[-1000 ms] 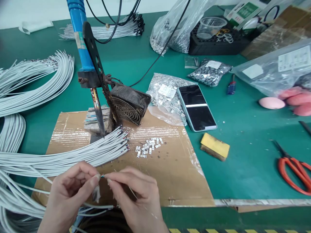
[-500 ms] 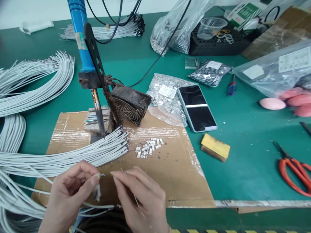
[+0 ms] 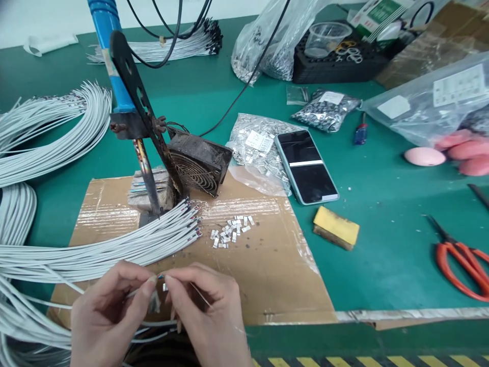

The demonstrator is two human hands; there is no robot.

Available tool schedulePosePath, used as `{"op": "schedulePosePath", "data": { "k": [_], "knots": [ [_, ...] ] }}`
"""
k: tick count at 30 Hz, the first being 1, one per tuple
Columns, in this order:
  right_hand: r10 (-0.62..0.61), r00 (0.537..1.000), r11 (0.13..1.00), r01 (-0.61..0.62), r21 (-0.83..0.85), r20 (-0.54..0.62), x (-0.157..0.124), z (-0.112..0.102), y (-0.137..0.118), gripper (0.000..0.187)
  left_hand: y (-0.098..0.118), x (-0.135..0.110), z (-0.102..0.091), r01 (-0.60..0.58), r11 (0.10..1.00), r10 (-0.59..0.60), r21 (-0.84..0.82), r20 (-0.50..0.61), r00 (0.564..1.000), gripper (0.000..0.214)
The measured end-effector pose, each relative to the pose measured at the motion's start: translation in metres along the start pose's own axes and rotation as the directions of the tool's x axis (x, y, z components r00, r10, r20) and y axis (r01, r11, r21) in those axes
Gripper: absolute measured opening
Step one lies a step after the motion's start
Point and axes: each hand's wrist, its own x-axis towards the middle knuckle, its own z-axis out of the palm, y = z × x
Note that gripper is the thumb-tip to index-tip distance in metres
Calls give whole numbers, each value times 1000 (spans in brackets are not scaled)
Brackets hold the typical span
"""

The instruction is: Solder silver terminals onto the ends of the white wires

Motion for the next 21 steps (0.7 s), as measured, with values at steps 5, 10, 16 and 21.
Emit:
{"op": "schedulePosePath", "data": {
  "k": [5,10,16,21],
  "knots": [
    [12,999,999,-10,41,-47,-2,4,2,11,-1,1,0,3,1000,-2,-10,14,1000,16],
    [46,992,997,-40,59,-117,-5,10,1,11,0,-1,2,30,998,-30,-54,6,1000,17],
    [-92,975,996,87,-32,-202,-8,14,10,13,12,-1,7,112,975,-112,-195,11,994,15],
    [-109,971,994,105,-29,-211,-7,8,10,12,20,4,4,204,948,-197,-245,51,979,19]
  ]
}}
